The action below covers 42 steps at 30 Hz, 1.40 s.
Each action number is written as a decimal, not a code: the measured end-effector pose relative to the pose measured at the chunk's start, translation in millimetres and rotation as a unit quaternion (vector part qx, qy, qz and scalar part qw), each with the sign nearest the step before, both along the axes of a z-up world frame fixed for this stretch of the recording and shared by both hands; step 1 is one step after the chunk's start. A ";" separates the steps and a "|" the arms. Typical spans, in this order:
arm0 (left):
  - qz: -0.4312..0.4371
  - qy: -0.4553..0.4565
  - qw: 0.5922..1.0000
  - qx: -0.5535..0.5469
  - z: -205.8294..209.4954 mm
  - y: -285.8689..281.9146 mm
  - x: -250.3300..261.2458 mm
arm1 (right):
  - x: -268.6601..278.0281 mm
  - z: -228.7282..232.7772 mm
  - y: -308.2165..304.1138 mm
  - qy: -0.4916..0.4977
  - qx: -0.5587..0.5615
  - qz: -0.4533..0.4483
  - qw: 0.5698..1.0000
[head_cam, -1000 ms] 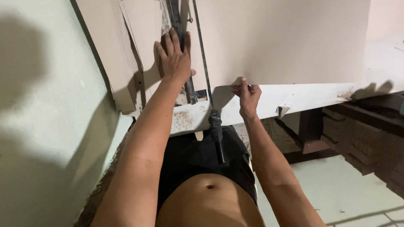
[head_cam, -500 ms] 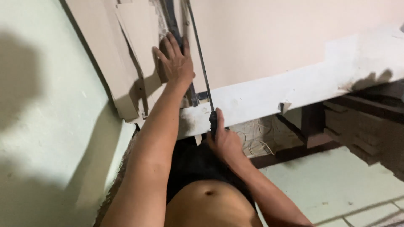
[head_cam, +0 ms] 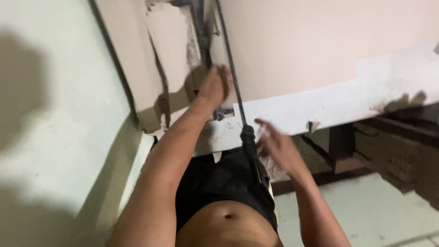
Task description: Using a manual paper cutter to trim and size stacks of paper or thin cardboard sheets.
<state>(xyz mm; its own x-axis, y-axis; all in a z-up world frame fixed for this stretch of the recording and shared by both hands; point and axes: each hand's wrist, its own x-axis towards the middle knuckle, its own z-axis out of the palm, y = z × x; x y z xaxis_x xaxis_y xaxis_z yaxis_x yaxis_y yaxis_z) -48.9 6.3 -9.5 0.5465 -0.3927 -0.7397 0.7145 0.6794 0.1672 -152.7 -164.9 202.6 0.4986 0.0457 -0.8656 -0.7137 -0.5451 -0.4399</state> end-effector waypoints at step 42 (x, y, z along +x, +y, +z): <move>-0.609 -0.352 0.375 0.604 65.5 11.1 8.1 | -15.9 -202.6 -31.7 -0.136 0.112 -0.435 0.883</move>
<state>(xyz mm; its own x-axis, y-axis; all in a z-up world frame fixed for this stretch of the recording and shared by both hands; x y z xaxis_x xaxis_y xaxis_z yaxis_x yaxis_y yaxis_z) -40.8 17.4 56.0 0.7330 -0.2790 -0.6203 -0.1378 -0.9540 0.2662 -168.6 -196.5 0.1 0.6173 -0.3034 -0.7259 -0.6703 0.2802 -0.6871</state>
